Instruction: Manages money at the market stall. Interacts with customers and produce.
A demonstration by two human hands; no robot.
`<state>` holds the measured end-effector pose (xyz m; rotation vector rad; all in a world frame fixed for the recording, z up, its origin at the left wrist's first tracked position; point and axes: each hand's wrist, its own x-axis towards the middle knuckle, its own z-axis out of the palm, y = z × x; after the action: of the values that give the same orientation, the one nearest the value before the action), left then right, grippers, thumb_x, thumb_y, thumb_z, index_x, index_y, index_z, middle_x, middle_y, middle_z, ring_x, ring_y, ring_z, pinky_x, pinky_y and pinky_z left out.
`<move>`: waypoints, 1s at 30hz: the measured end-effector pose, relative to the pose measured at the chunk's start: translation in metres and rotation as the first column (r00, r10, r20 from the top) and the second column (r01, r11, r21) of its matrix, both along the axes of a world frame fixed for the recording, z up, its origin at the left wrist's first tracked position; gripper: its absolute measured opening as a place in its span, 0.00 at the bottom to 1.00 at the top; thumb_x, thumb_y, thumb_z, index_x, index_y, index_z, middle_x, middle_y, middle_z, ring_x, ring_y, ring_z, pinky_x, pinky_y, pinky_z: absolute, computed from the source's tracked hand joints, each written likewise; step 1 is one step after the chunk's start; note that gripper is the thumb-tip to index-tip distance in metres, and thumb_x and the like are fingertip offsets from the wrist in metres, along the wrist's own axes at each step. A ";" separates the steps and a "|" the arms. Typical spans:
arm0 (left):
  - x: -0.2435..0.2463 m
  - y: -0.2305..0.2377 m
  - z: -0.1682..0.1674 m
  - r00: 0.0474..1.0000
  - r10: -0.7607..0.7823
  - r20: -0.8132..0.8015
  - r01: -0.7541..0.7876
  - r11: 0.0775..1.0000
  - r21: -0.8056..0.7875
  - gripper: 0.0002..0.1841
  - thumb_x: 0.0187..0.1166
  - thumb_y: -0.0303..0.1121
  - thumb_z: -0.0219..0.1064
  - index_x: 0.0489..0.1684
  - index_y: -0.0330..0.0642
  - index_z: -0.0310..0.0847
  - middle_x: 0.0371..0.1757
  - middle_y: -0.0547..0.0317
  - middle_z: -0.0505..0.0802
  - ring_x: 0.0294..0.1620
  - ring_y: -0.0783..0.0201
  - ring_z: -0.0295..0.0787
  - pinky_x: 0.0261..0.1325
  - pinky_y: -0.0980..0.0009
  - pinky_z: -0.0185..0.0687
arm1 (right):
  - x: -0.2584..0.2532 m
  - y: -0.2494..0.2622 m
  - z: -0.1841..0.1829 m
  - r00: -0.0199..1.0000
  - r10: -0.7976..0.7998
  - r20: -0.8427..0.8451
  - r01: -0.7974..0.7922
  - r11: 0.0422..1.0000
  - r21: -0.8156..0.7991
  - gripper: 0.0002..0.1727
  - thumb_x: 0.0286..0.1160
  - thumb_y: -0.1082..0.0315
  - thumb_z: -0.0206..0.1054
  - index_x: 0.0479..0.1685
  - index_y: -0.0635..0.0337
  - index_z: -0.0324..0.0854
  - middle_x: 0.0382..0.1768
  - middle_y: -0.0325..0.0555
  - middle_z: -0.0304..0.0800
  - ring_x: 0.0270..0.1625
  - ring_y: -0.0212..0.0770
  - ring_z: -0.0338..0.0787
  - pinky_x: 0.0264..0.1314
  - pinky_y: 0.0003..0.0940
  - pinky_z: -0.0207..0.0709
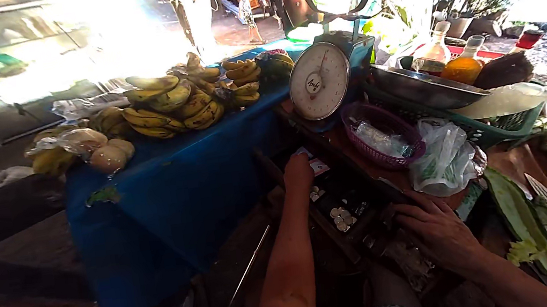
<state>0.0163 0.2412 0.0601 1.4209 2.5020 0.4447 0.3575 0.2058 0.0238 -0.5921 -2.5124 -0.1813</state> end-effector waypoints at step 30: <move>0.002 -0.002 0.003 1.000 -0.015 -0.001 0.015 1.000 0.006 0.14 0.77 0.24 0.65 0.60 0.38 0.87 0.67 0.40 0.87 0.68 0.41 0.86 0.67 0.43 0.83 | 0.000 -0.001 0.000 1.000 0.001 -0.007 -0.001 1.000 0.002 0.16 0.82 0.59 0.55 0.47 0.45 0.92 0.65 0.34 0.92 0.79 0.53 0.80 0.79 0.55 0.71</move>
<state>0.0181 0.2388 0.0627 1.4414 2.4916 0.4487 0.3578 0.2049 0.0240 -0.5901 -2.5058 -0.1811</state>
